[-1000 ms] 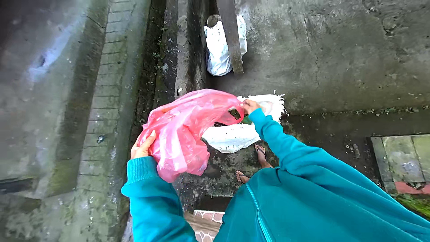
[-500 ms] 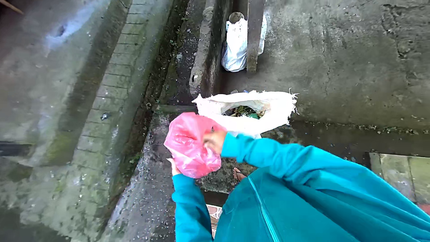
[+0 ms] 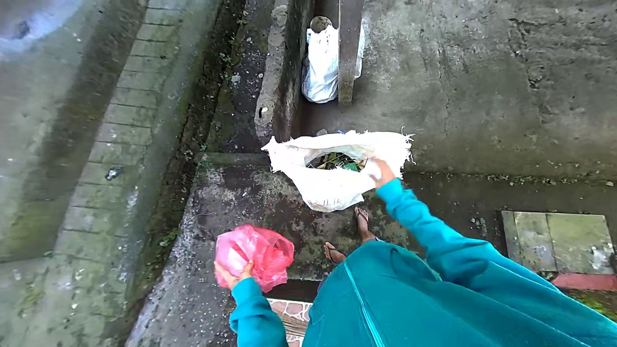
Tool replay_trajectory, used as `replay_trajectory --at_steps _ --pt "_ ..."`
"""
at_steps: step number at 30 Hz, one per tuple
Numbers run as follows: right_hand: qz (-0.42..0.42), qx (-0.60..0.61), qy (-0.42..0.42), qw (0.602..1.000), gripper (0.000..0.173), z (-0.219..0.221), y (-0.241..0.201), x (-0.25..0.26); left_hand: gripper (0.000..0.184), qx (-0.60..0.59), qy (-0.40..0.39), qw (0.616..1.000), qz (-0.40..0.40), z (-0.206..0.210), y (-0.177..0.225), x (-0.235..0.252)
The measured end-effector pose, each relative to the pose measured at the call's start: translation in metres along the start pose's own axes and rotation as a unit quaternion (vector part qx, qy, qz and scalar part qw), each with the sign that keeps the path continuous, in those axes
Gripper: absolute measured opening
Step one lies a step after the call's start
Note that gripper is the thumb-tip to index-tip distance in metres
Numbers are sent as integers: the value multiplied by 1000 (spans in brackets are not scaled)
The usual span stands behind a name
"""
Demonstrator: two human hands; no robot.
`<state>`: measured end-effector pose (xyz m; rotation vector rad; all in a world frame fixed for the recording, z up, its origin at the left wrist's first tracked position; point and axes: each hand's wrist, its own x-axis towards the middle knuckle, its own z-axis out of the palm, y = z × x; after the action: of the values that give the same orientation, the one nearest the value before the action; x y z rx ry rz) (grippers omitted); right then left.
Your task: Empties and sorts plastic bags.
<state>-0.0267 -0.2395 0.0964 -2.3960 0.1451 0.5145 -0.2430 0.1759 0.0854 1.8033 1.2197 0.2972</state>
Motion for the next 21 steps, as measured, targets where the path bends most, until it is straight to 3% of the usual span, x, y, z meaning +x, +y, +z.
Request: replay_trajectory --at_steps 2,5,6,8,9,10,11,14,16,18,20,21 --pt "134 -12 120 984 78 -22 86 51 93 48 -42 998 19 11 22 14" --pt "329 177 174 911 116 -34 152 99 77 180 -111 977 34 52 58 42" --pt "347 245 175 888 122 -27 163 111 78 235 -123 964 32 70 70 50" --pt "298 260 140 908 107 -4 164 129 85 332 -155 930 22 110 96 61" --pt "258 210 101 938 91 8 156 142 92 366 -180 913 16 130 109 63" --pt "233 127 -9 964 74 6 131 152 100 383 -208 900 11 150 117 67" --pt "218 59 -126 966 66 2 94 157 109 387 -238 891 12 168 124 67" --pt "75 30 -172 982 44 60 2 137 117 415 -334 846 30 214 140 48" --pt "6 27 -287 958 43 92 -51 110 118 410 -377 829 50 235 133 35" --pt "2 31 -386 922 42 109 -70 80 109 431 -407 805 33 244 127 16" --pt "-15 10 -428 904 41 103 -79 72 86 463 -407 787 23 247 118 2" --pt "-22 17 -415 909 42 93 -84 76 84 451 -405 795 20 247 113 -2"
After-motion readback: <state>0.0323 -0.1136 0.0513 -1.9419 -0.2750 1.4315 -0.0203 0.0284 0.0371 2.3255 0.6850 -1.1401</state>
